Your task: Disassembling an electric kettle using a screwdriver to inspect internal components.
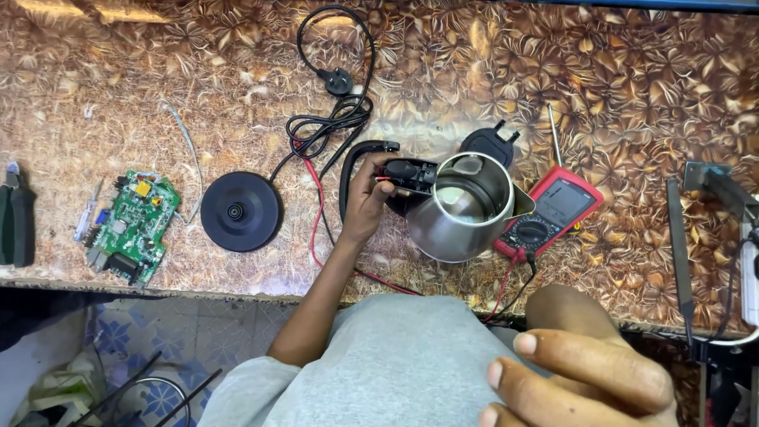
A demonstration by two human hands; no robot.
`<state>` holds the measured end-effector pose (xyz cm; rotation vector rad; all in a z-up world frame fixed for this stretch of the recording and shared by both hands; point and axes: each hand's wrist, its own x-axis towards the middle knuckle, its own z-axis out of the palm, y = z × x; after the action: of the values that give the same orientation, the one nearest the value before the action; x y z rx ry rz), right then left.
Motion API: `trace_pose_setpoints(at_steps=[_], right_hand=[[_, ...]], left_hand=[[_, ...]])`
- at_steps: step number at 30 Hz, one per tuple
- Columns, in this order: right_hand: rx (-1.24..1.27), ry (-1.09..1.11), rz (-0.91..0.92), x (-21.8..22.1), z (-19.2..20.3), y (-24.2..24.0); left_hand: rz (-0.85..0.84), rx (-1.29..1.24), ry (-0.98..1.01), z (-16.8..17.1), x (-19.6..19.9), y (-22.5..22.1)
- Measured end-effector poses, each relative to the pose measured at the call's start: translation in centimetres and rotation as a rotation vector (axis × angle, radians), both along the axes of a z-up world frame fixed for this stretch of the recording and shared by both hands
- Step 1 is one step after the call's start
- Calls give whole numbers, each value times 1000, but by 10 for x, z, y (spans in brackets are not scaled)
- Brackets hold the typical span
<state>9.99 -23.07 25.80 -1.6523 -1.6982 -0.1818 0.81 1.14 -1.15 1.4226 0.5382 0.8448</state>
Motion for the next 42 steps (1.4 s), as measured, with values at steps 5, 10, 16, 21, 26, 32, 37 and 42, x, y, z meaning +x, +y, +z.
trace_pose_setpoints(at_steps=[5,10,16,21,26,32,37,42], right_hand=[[-171,10,22,59,7,-33],[-398,-25,593,176,-52,-46],[259,527,128,92,-132,31],[-8,723,-162,76,-178,40],[131,743,-276,52,-198,43],[306,869,-217,43,-213,49],[316,754,-71,34,-221,55],[287,611,28,21,-211,65]], left_hand=[[6,7,-23,-5,4,2],[-12,-7,31,-7,-1,3],[-6,16,1,-9,-5,5],[-41,-12,-106,-17,-3,10],[-146,4,-133,-33,5,9],[-67,-62,-157,-36,4,18],[33,-185,-305,-30,7,19],[115,-288,-399,-23,21,24]])
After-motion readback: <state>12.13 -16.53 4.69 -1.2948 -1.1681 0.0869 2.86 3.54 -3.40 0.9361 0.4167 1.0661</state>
